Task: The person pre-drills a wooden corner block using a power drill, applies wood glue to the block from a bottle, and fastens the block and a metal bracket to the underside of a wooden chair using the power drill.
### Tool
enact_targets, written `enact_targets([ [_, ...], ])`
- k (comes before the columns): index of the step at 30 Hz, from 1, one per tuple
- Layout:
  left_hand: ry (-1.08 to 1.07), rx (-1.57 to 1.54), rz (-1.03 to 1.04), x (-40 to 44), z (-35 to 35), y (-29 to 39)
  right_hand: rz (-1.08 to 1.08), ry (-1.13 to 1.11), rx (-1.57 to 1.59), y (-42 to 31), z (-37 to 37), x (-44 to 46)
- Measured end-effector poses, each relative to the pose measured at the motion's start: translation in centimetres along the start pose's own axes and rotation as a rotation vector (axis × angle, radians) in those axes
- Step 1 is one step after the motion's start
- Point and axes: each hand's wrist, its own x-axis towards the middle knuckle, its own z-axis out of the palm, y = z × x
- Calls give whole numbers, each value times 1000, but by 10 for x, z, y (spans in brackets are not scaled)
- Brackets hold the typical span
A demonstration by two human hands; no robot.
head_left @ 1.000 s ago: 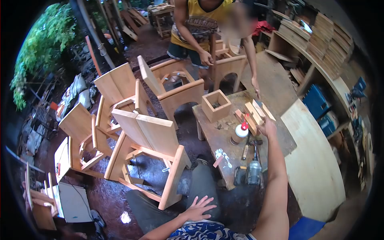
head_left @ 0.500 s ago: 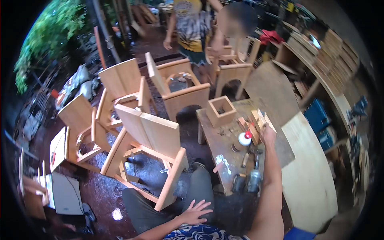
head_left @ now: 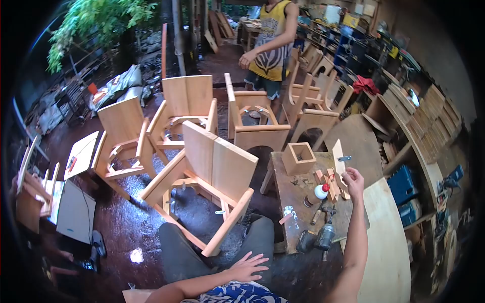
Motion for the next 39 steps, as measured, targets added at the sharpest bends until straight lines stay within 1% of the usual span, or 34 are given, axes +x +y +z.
enact_targets([
  [1, 18, 1, -11, -1, 1, -2, -13, -17, 0, -20, 14, -9],
  [3, 85, -137, -38, -1, 1, -8, 37, -222, 139, -56, 47, -35],
  [4, 204, -316, -106, -2, -17, 0, 51, -322, 158, -72, 64, -50],
  [5, 216, -317, -108, -6, -33, 0, 64, -419, 175, -87, 83, -66],
  [6, 358, -435, -196, -11, -46, -1, 103, -492, 186, -98, 103, -84],
  [7, 496, -556, -285, -18, -57, -3, 146, -564, 197, -106, 123, -105],
  [9, 702, -997, -336, -32, -67, -23, 223, -735, 266, -116, 162, -151],
  [11, 870, -1308, -288, -55, -81, -50, 177, -963, 122, -130, 190, -200],
  [13, 916, -1573, -270, -85, -97, -52, 175, -1155, 208, -95, 222, -246],
  [14, 859, -1603, -263, -102, -109, -42, 271, -1231, 247, -89, 230, -273],
  [15, 766, -1644, -160, -118, -109, -44, 367, -1303, 290, -83, 235, -295],
  [17, 563, -1599, -381, -142, -104, -35, 492, -1290, 375, -53, 239, -332],
  [18, 520, -1605, -409, -146, -94, -36, 538, -1265, 389, -39, 235, -345],
  [20, 538, -1390, -426, -153, -63, -33, 493, -1137, 399, -23, 225, -366],
  [21, 547, -1449, -466, -151, -60, -21, 483, -1062, 384, -16, 218, -377],
  [23, 539, -1453, -374, -138, -53, -12, 633, -916, 487, -17, 201, -386],
  [24, 510, -1489, -382, -130, -49, -12, 667, -865, 491, -20, 192, -387],
  [25, 503, -1454, -386, -120, -52, -8, 682, -847, 493, -16, 184, -390],
  [27, 492, -1342, -414, -97, -58, -2, 651, -732, 544, -7, 171, -393],
  [28, 467, -1304, -418, -85, -63, -2, 656, -688, 543, -8, 165, -391],
  [29, 430, -1166, -411, -74, -68, -1, 665, -685, 550, -4, 159, -391],
  [31, 369, -1078, -389, -53, -77, 0, 625, -581, 587, -1, 147, -385],
  [37, 348, -1141, -359, -11, -80, -14, 595, -577, 535, 7, 123, -354],
  [39, 368, -1084, -378, 1, -79, -15, 569, -590, 526, 10, 124, -335],
])
